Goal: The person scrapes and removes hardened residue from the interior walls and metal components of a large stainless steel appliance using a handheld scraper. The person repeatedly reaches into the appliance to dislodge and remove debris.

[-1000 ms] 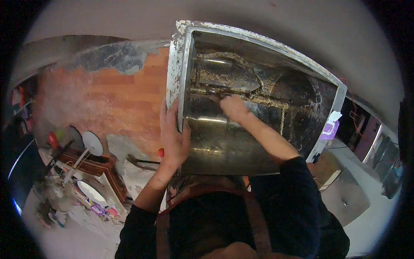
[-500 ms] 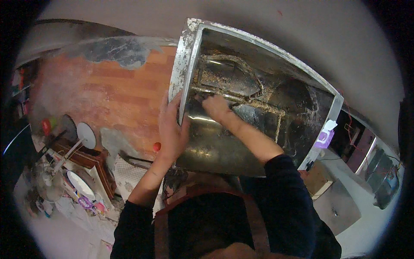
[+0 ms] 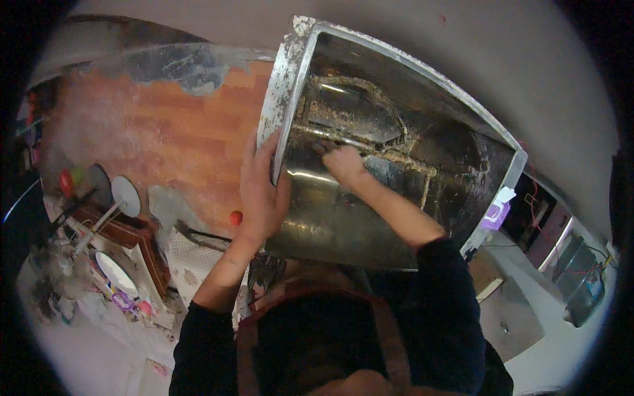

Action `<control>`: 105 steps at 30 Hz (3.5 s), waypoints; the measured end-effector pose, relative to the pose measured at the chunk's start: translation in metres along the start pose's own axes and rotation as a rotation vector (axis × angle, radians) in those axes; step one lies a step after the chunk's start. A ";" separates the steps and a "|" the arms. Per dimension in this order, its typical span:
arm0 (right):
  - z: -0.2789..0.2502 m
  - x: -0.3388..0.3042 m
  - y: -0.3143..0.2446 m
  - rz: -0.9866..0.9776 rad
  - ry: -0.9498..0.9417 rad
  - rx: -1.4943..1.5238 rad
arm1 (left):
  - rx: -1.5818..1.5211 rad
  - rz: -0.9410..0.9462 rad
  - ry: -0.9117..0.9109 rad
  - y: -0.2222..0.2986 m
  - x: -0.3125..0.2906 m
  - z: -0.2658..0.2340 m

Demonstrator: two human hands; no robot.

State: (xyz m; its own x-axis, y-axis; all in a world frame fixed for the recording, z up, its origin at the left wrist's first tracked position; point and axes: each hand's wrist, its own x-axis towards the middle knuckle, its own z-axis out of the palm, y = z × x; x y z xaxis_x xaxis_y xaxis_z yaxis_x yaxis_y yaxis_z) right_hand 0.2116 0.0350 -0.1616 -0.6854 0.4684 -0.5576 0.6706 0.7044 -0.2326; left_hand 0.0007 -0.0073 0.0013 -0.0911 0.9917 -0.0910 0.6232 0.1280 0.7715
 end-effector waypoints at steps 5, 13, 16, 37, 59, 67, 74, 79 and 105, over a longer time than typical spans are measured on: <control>0.031 -0.010 0.013 0.001 0.071 0.016 | -0.035 0.010 0.005 0.001 0.004 -0.002; -0.012 -0.042 0.022 0.267 0.042 0.350 | -0.071 -0.018 0.028 0.005 0.002 0.001; 0.001 -0.028 0.024 0.280 0.134 0.464 | -0.031 -0.026 -0.020 0.009 0.007 -0.003; -0.016 -0.054 0.039 0.466 0.182 0.976 | -0.032 -0.040 -0.021 0.004 0.005 -0.003; 0.028 0.002 0.072 0.458 0.101 1.162 | -0.099 -0.014 -0.105 0.007 0.018 -0.005; -0.025 0.014 0.058 0.525 -0.012 1.019 | -0.073 -0.020 -0.097 -0.002 0.011 -0.007; 0.018 0.020 0.060 0.629 -0.042 1.001 | -0.087 -0.086 -0.126 0.004 0.008 -0.005; -0.030 0.027 0.053 0.467 -0.043 1.015 | -0.049 -0.070 -0.123 0.004 0.012 -0.006; -0.031 0.060 -0.023 0.508 0.173 0.619 | -0.077 -0.039 -0.115 -0.007 0.005 -0.002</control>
State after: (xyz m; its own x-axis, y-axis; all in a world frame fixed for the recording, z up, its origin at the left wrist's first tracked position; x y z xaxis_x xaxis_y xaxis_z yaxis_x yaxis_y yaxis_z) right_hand 0.1462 0.0633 -0.1645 -0.2555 0.7623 -0.5947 0.9117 -0.0147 -0.4105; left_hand -0.0064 -0.0030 -0.0034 -0.0218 0.9816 -0.1895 0.5593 0.1691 0.8115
